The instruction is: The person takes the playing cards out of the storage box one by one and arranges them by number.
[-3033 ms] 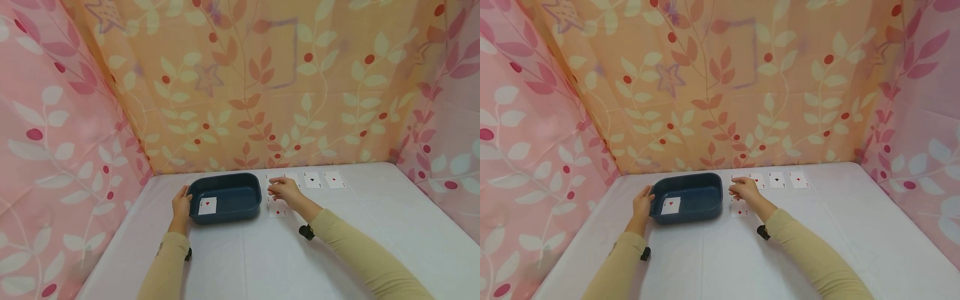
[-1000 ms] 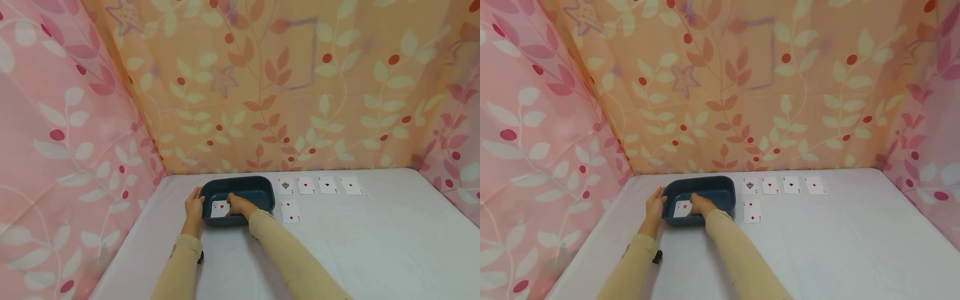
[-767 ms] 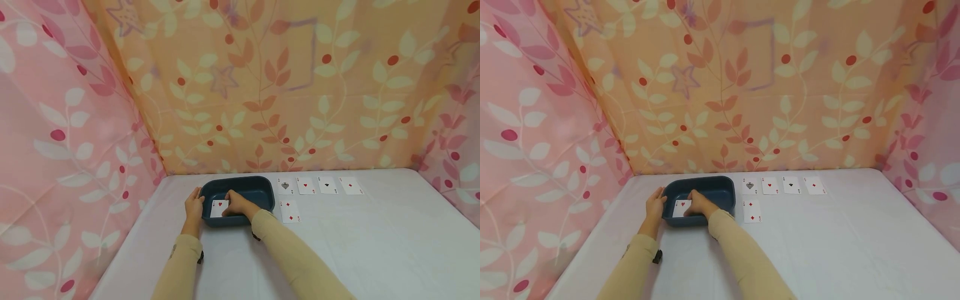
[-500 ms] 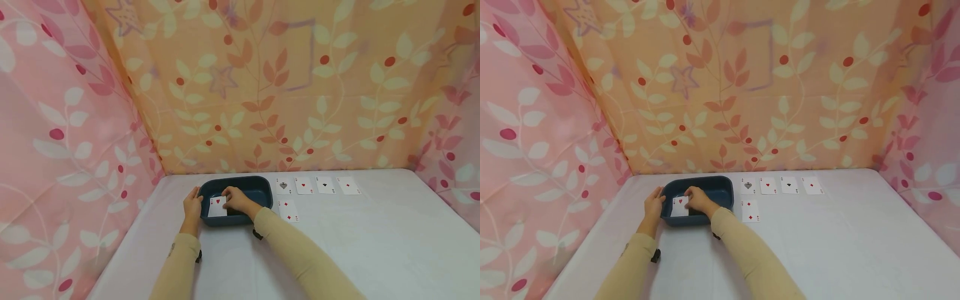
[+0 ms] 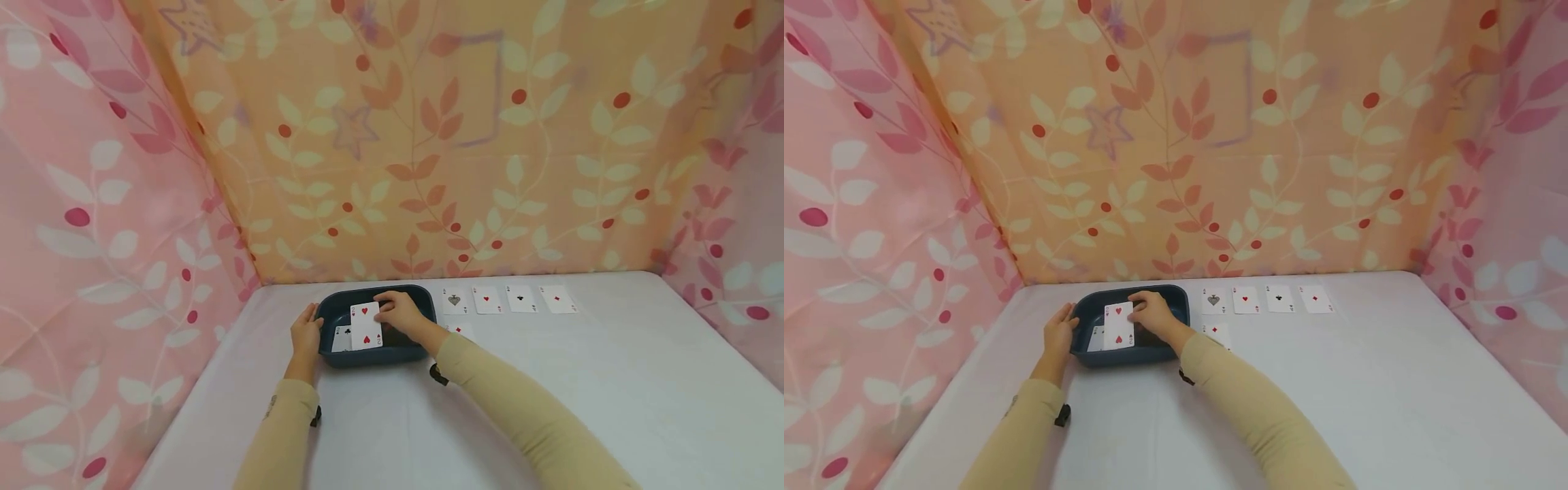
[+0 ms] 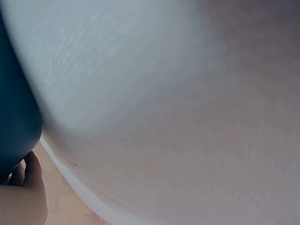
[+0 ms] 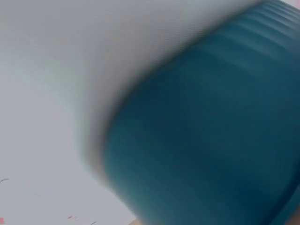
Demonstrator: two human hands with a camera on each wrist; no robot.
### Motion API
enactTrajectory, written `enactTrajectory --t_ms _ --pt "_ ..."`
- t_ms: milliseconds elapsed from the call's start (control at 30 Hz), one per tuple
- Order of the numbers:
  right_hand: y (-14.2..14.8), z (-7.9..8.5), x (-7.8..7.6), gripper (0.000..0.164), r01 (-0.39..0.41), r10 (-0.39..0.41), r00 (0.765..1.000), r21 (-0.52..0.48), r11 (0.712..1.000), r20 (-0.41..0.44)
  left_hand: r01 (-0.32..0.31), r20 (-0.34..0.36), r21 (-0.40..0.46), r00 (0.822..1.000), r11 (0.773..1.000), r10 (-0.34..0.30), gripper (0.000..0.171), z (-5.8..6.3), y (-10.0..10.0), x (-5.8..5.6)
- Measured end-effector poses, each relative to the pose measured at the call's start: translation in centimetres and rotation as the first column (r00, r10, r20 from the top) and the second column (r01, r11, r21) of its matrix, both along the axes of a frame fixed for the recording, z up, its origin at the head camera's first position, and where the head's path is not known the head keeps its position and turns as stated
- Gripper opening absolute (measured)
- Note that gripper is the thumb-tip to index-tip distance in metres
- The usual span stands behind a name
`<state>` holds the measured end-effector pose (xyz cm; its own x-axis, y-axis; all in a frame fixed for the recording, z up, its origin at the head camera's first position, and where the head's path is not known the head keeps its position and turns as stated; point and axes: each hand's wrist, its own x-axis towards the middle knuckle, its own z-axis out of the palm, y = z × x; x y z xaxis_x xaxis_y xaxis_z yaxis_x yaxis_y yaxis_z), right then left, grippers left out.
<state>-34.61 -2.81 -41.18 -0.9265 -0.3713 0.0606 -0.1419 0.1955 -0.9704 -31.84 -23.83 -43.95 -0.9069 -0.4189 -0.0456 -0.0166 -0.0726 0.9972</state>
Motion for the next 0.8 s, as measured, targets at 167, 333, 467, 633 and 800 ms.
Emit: enactTrajectory --t_ms 167,333,467,633,800 --pt "1.0 0.4 0.2 0.043 0.033 -0.033 0.998 -0.018 0.999 0.044 0.001 -0.019 0.017 1.0 1.0 -0.001 0.054 0.1 -0.1 0.1" --pt "2.1 1.0 0.3 0.045 0.067 -0.066 0.994 -0.015 0.998 0.082 0.001 -0.012 0.026 1.0 1.0 -0.001 0.055 0.2 -0.1 0.0" --pt "2.9 1.2 0.3 0.045 0.083 -0.08 0.991 -0.021 0.996 0.112 -0.005 -0.005 0.028 1.0 1.0 0.005 0.055 0.3 0.0 0.1" --pt "3.9 1.5 0.3 0.044 0.096 -0.097 0.988 0.015 0.995 0.122 -0.006 0.006 0.022 1.0 1.0 0.006 0.055 0.5 0.0 0.2" --pt "5.0 1.6 0.4 0.046 0.094 -0.099 0.986 0.047 0.994 0.134 -0.004 0.011 0.013 1.0 1.0 0.004 0.055 0.5 0.0 0.3"
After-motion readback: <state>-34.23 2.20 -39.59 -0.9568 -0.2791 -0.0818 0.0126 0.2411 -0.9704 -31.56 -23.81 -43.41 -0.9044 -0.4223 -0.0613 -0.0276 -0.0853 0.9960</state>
